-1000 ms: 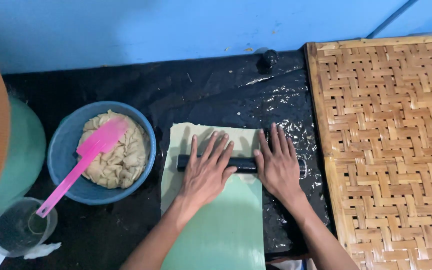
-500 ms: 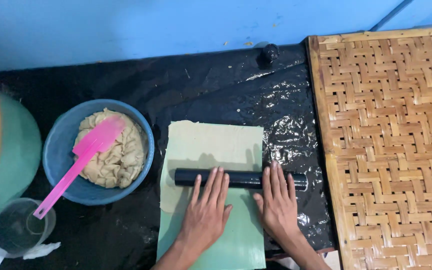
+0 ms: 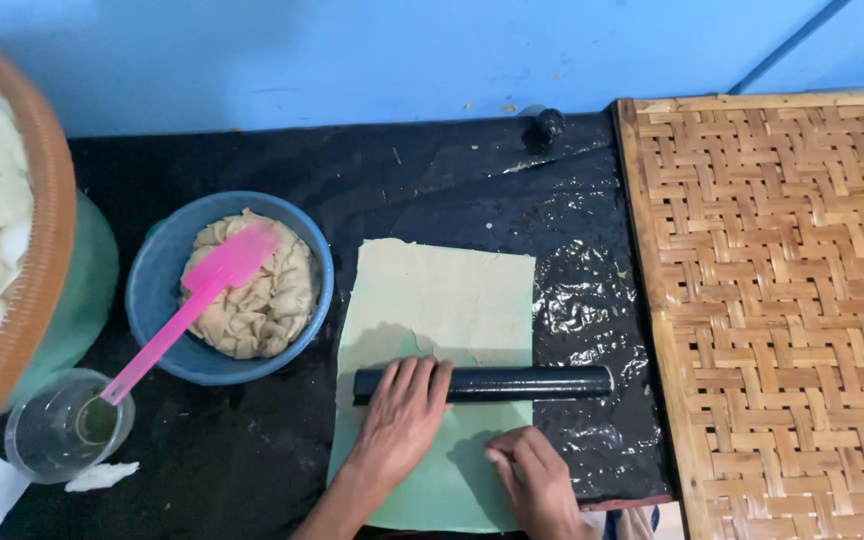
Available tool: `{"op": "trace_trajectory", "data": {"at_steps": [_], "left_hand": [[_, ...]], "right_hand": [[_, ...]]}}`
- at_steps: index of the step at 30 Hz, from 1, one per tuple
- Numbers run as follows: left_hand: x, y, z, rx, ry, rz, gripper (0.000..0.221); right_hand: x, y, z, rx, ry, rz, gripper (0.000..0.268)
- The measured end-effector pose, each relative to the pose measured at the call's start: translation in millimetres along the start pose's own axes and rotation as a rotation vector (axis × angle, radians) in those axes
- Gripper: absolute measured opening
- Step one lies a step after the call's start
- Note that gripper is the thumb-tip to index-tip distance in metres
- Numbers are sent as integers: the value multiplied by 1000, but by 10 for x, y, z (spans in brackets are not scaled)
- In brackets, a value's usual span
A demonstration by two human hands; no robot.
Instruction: The recorder is flattening and shaping cassava dough using a rolling pin and a guide board.
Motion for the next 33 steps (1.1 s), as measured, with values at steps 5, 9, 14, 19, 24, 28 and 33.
{"op": "trace_trajectory", "data": {"at_steps": [5,9,14,19,24,28,33], "left_hand": [[-570,196,-32,-232,216,392,58],[-1383,436,-558,-264,662,862,64],[-1925,308,-1001,-255,753,1146,71],[-1797,297,-899,-401,742,1298,75],[-1556,355,-773,-507,631,1238,66],[-1392,338,-627,-475,679,1209,66],[-1305,340,-598,-515,725,1193,67]], "right_hand": [[-110,-258,-96,-3,27,-104,11],[-87,-370,-122,-55,50,-142,15],[239,-357,-58,-79,-55,-325,15],[674,-226,90,-57,-160,-308,11],[980,-232,173,-86,-191,-130,22],[1092,-208,147,-164,-185,-65,26],[1163,-287,121,-211,-158,-77,28]]}}
Point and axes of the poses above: each hand's wrist, its own x-axis towards the middle knuckle, its own z-axis out of the back of the hand, y = z × x, the point moved 5 cm from there along x, towards the middle knuckle, and after that the axes turned 14 degrees about x, right-handed, at the moved point
